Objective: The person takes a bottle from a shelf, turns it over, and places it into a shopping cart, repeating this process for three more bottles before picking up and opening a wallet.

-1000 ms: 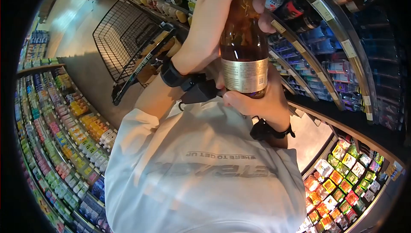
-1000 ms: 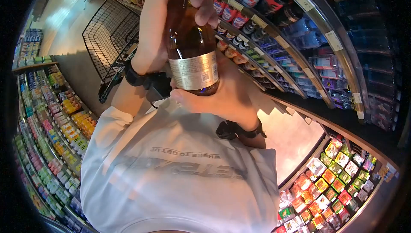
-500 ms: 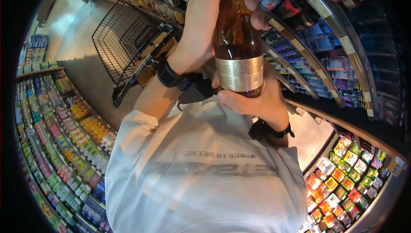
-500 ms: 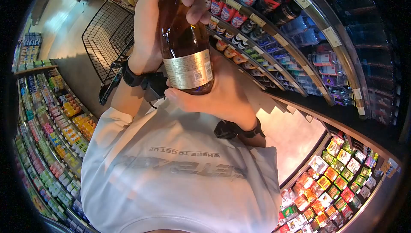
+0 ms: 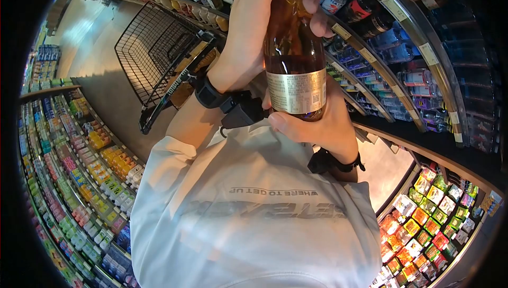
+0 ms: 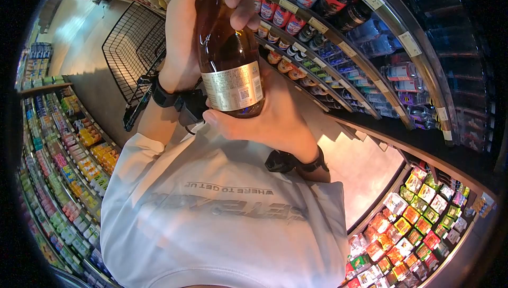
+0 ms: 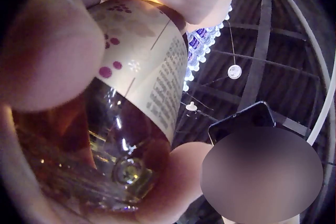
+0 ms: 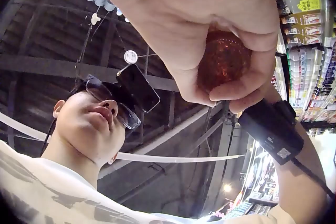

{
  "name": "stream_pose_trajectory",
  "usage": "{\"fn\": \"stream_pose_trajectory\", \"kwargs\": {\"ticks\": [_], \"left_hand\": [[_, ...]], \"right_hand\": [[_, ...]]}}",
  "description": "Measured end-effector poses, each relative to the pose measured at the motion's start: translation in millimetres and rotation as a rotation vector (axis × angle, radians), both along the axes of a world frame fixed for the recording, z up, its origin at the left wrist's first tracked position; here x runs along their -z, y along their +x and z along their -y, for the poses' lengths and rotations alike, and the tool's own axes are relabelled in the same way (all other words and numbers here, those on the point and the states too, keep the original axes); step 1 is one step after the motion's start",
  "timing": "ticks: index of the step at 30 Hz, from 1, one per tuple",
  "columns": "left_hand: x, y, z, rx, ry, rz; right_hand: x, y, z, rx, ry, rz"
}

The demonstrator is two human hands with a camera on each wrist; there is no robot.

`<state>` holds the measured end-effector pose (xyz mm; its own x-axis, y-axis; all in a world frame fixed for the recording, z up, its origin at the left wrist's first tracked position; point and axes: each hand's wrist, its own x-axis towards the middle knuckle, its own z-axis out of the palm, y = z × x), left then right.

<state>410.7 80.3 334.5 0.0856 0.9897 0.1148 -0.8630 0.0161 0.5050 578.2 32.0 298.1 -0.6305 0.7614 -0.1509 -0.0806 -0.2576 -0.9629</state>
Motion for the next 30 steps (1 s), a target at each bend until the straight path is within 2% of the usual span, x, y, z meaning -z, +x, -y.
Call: {"fn": "stream_pose_trajectory", "kwargs": {"ticks": [3, 6, 7, 8, 9, 10, 11, 13, 15, 19, 22, 24, 26, 28, 29, 30], "left_hand": [[21.4, -5.9, -8.2, -0.006, 0.029, -0.102], [22.6, -1.6, -4.6, -0.132, -0.067, -0.187], [24.9, 0.1, -2.8, -0.12, -0.078, -0.161], [16.8, -1.4, -6.3, -0.174, -0.098, -0.349], [6.1, 4.1, -2.2, -0.243, -0.094, -0.385], [15.4, 1.7, -4.7, -0.312, -0.068, -0.454], [21.6, 2.6, -6.8, -0.343, -0.064, -0.472], [30.2, 3.0, -9.2, -0.381, -0.129, -0.49], [31.3, -2.0, -11.3, -0.357, -0.176, -0.45], [26.2, -4.0, -8.1, -0.293, -0.141, -0.394], [21.7, -3.2, -4.9, -0.249, -0.124, -0.347], [19.1, -3.8, -2.3, -0.185, -0.045, -0.333], [18.1, -5.6, 0.8, -0.091, 0.016, -0.249], [17.2, -3.9, 8.3, 0.0, 0.06, -0.213], [14.1, -2.2, 10.8, 0.047, 0.085, -0.222], [11.5, -0.2, 11.3, 0.094, 0.114, -0.231]], "right_hand": [[0.4, 1.4, -2.1, -0.047, 0.052, -0.032], [8.4, 3.6, 1.2, -0.02, -0.077, 0.024], [12.3, 2.9, -6.1, -0.019, 0.113, 0.057], [16.2, 2.3, -13.5, -0.001, 0.308, 0.1], [20.0, 1.7, -20.8, 0.036, 0.495, 0.146], [31.9, -2.8, -21.7, 0.15, 0.599, 0.234], [34.5, -2.4, -27.1, 0.18, 0.691, 0.385], [54.8, -7.2, -29.6, 0.17, 0.72, 0.368], [49.1, -5.2, -27.2, 0.134, 0.71, 0.508], [31.1, -5.2, -29.7, -0.021, 0.465, 0.451], [51.4, -3.2, -33.4, 0.044, 0.617, 0.281], [46.0, 5.0, -40.5, -0.091, 0.584, 0.206], [39.0, 10.7, -46.3, -0.299, 0.309, 0.039], [35.5, 15.2, -43.7, -0.562, -0.221, -0.216], [30.8, 13.6, -41.3, -0.597, -0.238, -0.35], [24.0, 12.8, -44.4, -0.642, -0.235, -0.312]]}}
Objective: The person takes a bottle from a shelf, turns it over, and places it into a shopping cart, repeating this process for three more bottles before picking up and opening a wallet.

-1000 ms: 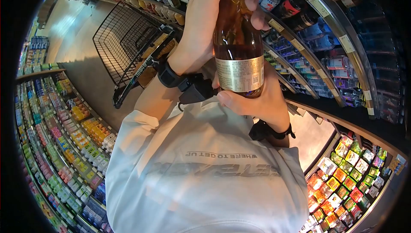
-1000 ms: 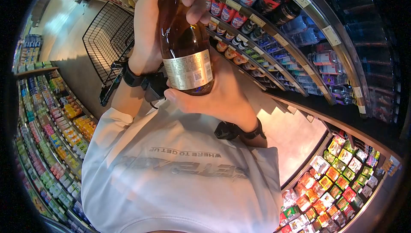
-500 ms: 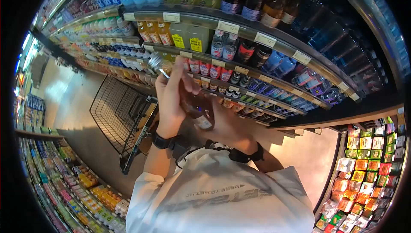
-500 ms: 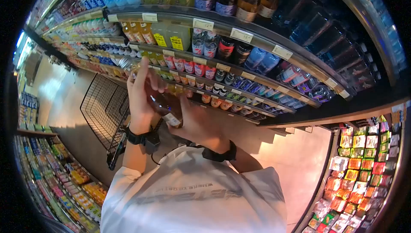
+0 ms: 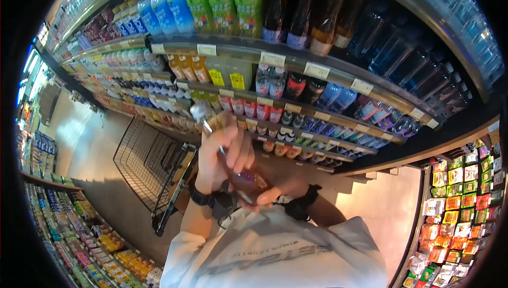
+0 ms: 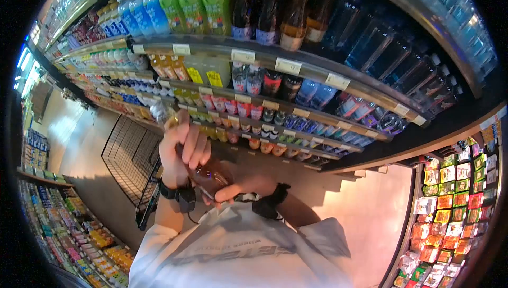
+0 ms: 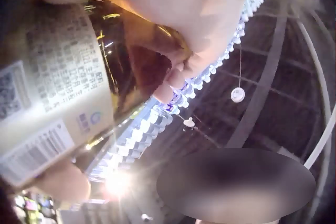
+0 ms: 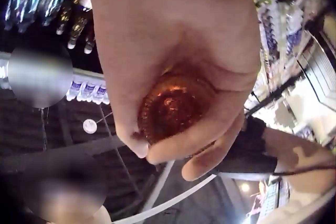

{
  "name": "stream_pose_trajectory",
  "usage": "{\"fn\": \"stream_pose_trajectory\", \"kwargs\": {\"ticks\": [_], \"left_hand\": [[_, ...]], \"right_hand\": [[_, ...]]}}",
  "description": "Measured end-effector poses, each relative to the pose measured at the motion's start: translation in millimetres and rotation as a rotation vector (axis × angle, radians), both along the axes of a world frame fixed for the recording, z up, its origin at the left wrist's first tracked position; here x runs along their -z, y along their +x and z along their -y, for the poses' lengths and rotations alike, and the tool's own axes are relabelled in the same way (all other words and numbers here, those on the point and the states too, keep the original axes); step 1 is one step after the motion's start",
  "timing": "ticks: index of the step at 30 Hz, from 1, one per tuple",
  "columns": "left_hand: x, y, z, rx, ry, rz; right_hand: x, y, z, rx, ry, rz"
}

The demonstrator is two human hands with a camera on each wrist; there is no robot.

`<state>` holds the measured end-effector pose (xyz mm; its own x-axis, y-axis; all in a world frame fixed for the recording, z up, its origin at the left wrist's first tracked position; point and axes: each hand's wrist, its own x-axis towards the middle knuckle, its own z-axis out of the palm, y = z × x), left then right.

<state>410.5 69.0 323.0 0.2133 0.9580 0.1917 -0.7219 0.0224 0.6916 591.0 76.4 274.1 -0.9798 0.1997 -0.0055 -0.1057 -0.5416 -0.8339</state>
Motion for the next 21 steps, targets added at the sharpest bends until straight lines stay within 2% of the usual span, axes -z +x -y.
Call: {"fn": "stream_pose_trajectory", "kwargs": {"ticks": [1, 4, 5, 8, 11, 12, 14, 17, 21], "left_hand": [[7.3, -3.4, -1.6, 0.053, 0.114, 0.003], [5.4, 0.7, 2.9, -0.06, 0.153, -0.133], [0.0, 4.4, 4.7, -0.162, 0.07, -0.246], [5.2, 2.1, -3.0, -0.237, -0.112, -0.264], [7.0, -2.6, -7.4, -0.218, -0.129, -0.339], [9.7, -2.2, -9.1, -0.205, -0.116, -0.335], [-2.9, 2.5, -3.5, -0.2, -0.107, -0.277], [-6.9, 4.4, -0.8, -0.217, -0.112, -0.347], [-6.1, 8.0, 2.4, -0.225, -0.046, -0.346]], "right_hand": [[18.0, -4.3, 1.7, 0.097, 0.163, 0.001], [21.7, 0.2, 2.4, 0.204, 0.332, 0.111], [13.4, 2.6, 2.2, 0.214, 0.336, 0.165], [12.5, -3.1, 7.8, 0.497, 0.318, 0.108], [27.5, -9.0, 10.7, 0.392, 0.111, 0.158], [29.6, -12.0, 12.8, 0.405, 0.073, 0.101], [35.1, -6.9, 10.6, 0.351, 0.097, 0.109], [36.7, -11.7, 13.7, 0.335, 0.017, 0.039], [38.2, -13.4, 12.1, 0.328, 0.063, -0.059]]}}
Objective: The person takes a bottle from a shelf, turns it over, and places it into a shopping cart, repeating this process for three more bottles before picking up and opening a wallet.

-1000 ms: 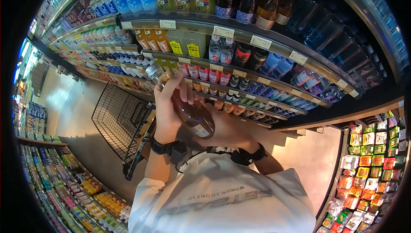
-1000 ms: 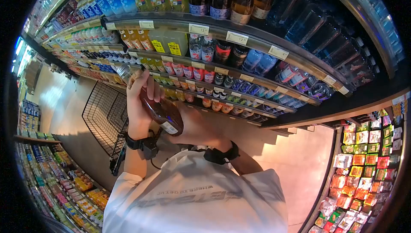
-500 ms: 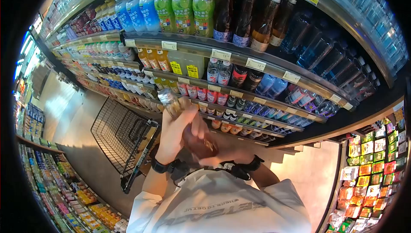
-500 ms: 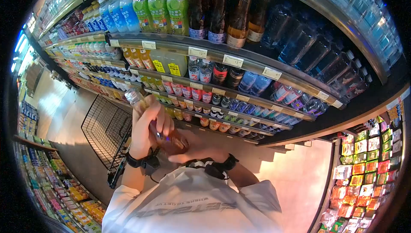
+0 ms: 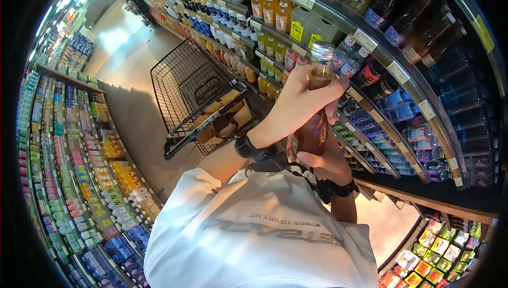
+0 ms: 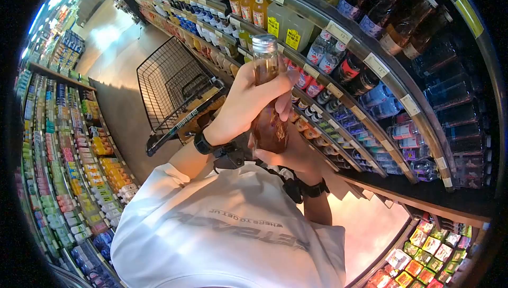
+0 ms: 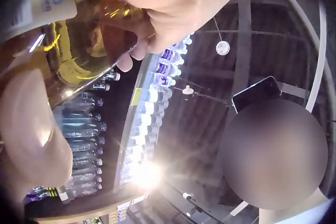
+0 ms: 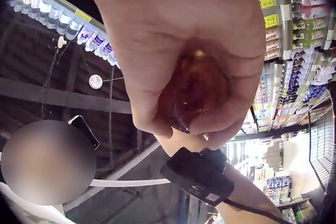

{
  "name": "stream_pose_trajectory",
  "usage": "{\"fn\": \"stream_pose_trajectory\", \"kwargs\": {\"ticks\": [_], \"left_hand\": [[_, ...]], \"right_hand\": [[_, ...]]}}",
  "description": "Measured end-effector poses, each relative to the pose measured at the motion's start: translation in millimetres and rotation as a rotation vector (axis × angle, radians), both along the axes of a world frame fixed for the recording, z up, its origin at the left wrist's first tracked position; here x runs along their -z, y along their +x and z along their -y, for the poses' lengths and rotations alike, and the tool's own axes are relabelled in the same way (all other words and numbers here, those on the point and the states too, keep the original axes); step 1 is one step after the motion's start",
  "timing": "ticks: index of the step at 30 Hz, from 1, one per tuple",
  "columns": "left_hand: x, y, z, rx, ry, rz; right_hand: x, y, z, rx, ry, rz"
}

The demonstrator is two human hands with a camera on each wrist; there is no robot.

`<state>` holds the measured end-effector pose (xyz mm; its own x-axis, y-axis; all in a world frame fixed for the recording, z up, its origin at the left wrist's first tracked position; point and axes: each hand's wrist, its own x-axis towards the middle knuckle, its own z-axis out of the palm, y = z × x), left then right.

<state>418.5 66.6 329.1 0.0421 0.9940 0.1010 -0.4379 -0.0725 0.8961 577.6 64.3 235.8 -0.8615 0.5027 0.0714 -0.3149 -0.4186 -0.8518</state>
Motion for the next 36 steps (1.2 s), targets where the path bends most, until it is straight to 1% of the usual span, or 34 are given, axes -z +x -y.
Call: {"fn": "stream_pose_trajectory", "kwargs": {"ticks": [5, 8, 11, 14, 16, 18, 19, 21, 22, 23, 24, 25, 26, 27, 29, 30, 31, 32, 33, 35, 36], "left_hand": [[-3.8, 1.0, 4.2, -0.01, -0.01, -0.003], [-4.1, 0.8, 5.6, 0.007, -0.023, 0.043], [-4.1, -1.9, 8.1, 0.055, -0.011, 0.133], [-7.6, -4.9, 9.7, 0.105, -0.002, 0.193], [-6.0, -5.8, 10.1, 0.129, 0.032, 0.24], [-11.5, -1.1, 13.9, -0.032, 0.031, 0.122], [-13.1, 1.9, 14.6, -0.114, 0.029, 0.064], [-7.9, 9.2, 8.5, -0.303, 0.083, -0.042], [-4.1, 10.9, 5.7, -0.398, 0.11, -0.096], [0.3, 9.5, 3.0, -0.347, 0.103, 0.021], [4.8, 7.0, -0.7, -0.298, 0.099, 0.138], [5.8, 5.1, -2.8, -0.25, 0.096, 0.255], [3.3, -0.4, -0.9, -0.118, 0.085, 0.285], [1.9, -2.8, 0.1, -0.05, 0.098, 0.334], [1.1, -3.7, 0.7, 0.097, 0.115, 0.43], [4.1, -2.4, -2.8, 0.175, 0.11, 0.545], [3.3, 1.0, -3.4, 0.202, 0.094, 0.57], [1.1, 4.7, -3.9, 0.23, 0.078, 0.594], [-0.4, 7.8, -5.2, 0.259, 0.064, 0.618], [0.8, 9.5, -9.6, 0.314, 0.13, 0.561], [1.3, 10.9, -11.4, 0.342, 0.16, 0.531]], "right_hand": [[-0.7, 3.4, 1.3, -0.037, 0.005, 0.054], [-2.6, 5.1, 3.5, 0.004, 0.094, 0.117], [-22.3, 6.9, 18.2, 0.125, 0.113, 0.292], [-31.2, 7.5, 25.7, 0.194, 0.253, 0.394], [-23.0, 8.8, 26.5, 0.268, 0.427, 0.419], [-20.6, 2.4, 28.6, 0.424, 0.41, 0.369], [-22.2, -9.7, 33.8, 0.541, 0.304, 0.306], [-25.9, -14.1, 30.3, 0.702, 0.353, 0.405], [-28.7, -8.7, 21.6, 0.743, 0.513, 0.566], [-29.9, -2.4, 13.0, 0.779, 0.68, 0.722], [-26.3, 5.7, 6.6, 0.711, 0.801, 0.75], [-25.9, 10.8, 4.9, 0.654, 0.838, 0.672], [-25.6, 15.4, 4.2, 0.597, 0.872, 0.594], [-25.2, 19.2, 2.7, 0.543, 0.901, 0.516], [-29.8, 29.5, -1.7, 0.244, 0.371, 0.279], [-34.4, 36.0, -3.9, 0.096, 0.106, 0.165], [-38.2, 41.3, -7.1, -0.051, -0.158, 0.051], [-40.9, 45.4, -10.7, -0.173, -0.246, 0.0], [-36.8, 48.8, -13.8, -0.167, -0.174, 0.029], [-19.5, 54.3, -18.4, -0.154, -0.026, 0.084], [-11.0, 57.3, -18.3, -0.1, 0.048, 0.1]]}}
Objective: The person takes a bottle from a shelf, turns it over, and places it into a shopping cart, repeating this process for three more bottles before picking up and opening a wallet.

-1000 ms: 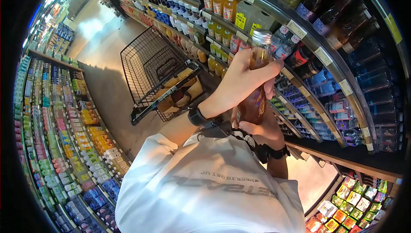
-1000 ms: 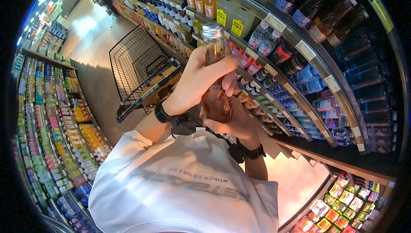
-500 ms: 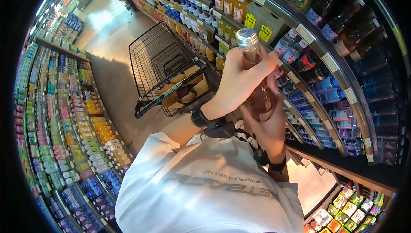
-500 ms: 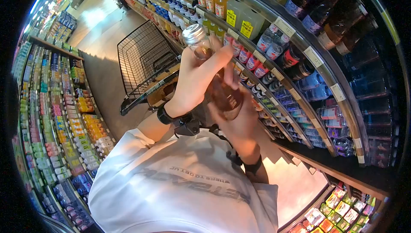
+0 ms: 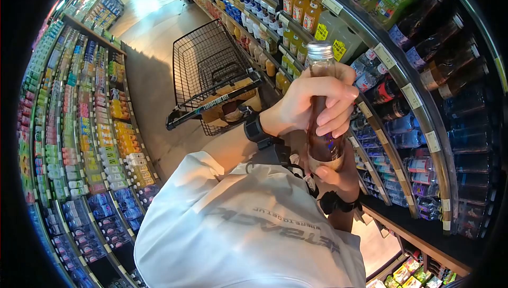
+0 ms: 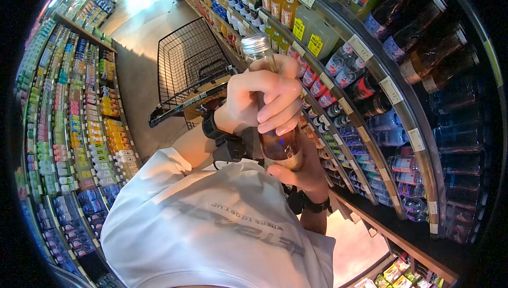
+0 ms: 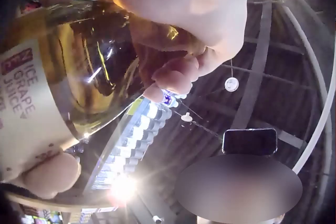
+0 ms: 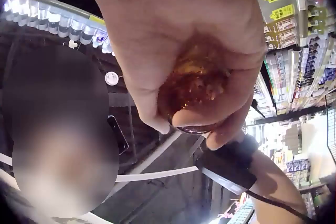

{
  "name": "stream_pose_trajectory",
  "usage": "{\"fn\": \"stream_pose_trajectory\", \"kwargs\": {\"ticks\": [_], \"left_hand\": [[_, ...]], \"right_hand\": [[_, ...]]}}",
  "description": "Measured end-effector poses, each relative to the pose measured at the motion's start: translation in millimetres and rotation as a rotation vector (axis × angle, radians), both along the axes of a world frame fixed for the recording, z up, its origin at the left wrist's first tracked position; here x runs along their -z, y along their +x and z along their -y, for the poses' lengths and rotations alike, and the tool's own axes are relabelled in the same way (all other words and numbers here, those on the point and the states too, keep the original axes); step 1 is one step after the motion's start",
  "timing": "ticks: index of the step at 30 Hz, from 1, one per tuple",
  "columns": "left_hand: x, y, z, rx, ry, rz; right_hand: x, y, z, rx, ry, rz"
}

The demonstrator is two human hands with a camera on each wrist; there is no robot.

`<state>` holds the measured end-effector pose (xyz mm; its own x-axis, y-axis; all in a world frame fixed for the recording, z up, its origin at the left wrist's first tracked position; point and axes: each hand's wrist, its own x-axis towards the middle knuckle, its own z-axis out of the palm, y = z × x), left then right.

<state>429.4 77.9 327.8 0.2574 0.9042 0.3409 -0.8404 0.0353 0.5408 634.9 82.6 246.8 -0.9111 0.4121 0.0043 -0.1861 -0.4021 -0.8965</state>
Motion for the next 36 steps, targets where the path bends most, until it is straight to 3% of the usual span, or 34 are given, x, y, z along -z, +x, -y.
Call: {"fn": "stream_pose_trajectory", "kwargs": {"ticks": [2, 6, 9, 16, 29, 34, 36], "left_hand": [[-7.3, 9.4, -1.4, -0.114, -0.073, -0.088], [-17.9, 37.6, -10.2, -0.513, -0.21, -0.328], [-10.5, 50.3, -24.1, -0.604, -0.175, -0.421], [-5.6, 78.6, -44.0, -0.623, -0.215, -0.464], [-2.9, 95.0, -59.3, -0.675, -0.175, -0.462], [-4.1, 87.9, -57.7, -0.673, -0.057, -0.581], [-7.7, 81.2, -55.2, -0.706, -0.041, -0.734]], "right_hand": [[11.8, 5.5, -0.8, 0.103, 0.157, 0.019], [-8.8, -1.5, 1.6, 0.575, 0.733, 0.309], [-5.1, 0.3, -12.7, 0.708, 0.793, 0.345], [-2.0, 30.8, -31.0, 0.608, 0.707, 0.386], [18.4, 40.3, -62.6, 0.646, 0.864, 0.255], [20.4, 25.6, -65.2, 0.668, 0.77, 0.241], [27.7, 16.5, -65.4, 0.788, 0.788, 0.202]]}}
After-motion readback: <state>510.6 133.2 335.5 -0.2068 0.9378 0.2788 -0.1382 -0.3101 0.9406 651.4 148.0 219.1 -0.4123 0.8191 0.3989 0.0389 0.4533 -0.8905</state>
